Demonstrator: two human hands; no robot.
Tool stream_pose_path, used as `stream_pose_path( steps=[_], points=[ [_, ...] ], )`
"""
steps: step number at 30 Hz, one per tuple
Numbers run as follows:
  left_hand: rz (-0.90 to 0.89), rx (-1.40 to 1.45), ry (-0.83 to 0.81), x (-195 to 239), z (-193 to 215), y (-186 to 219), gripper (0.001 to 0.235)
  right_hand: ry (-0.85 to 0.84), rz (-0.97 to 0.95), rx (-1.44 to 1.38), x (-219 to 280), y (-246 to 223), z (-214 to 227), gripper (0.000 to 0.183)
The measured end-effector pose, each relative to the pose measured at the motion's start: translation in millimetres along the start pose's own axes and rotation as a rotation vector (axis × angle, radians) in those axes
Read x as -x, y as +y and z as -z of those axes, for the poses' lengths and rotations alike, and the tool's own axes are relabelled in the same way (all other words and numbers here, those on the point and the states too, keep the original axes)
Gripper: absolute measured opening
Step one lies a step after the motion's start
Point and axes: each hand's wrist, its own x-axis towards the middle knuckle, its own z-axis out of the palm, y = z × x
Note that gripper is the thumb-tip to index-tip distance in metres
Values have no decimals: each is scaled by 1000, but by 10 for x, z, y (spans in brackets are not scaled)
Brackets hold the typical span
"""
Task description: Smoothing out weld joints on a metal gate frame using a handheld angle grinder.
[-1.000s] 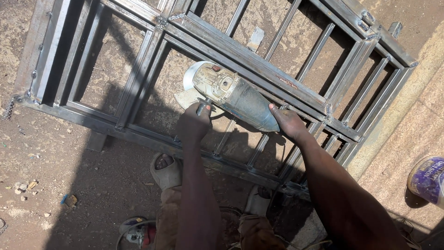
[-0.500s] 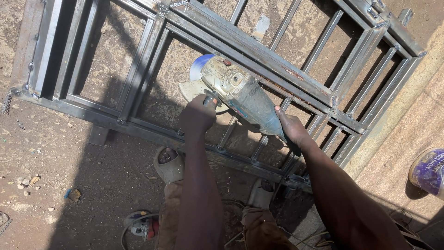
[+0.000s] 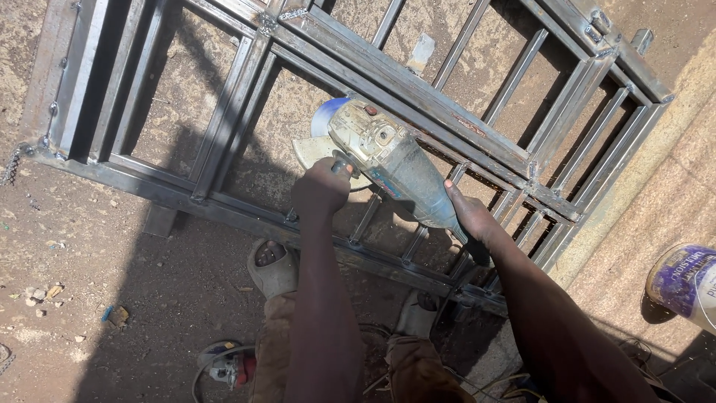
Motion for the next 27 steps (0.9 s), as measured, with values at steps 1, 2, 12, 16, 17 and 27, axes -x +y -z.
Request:
stream_pose_path(
  steps=[1, 2, 12, 16, 17, 27],
  points=[
    [9, 2, 2, 35, 54, -3, 34, -7, 1, 6, 157, -140, -51, 97],
    [-16, 26, -20, 73, 112, -6, 36, 1, 4, 10, 318, -282, -101, 98],
    [-66, -87, -164, -29, 153, 223, 39, -29, -94, -104, 298, -97, -119, 98],
    [-50, -17, -145, 103, 283, 154, 42, -50, -111, -10, 580, -377, -114, 103],
    [-45, -3, -132, 99, 284, 122, 41, -36, -72, -54, 230, -113, -68, 97],
    [-72, 117, -66, 117, 390, -67, 38, 72, 135, 57, 165, -368, -199, 88]
  ],
)
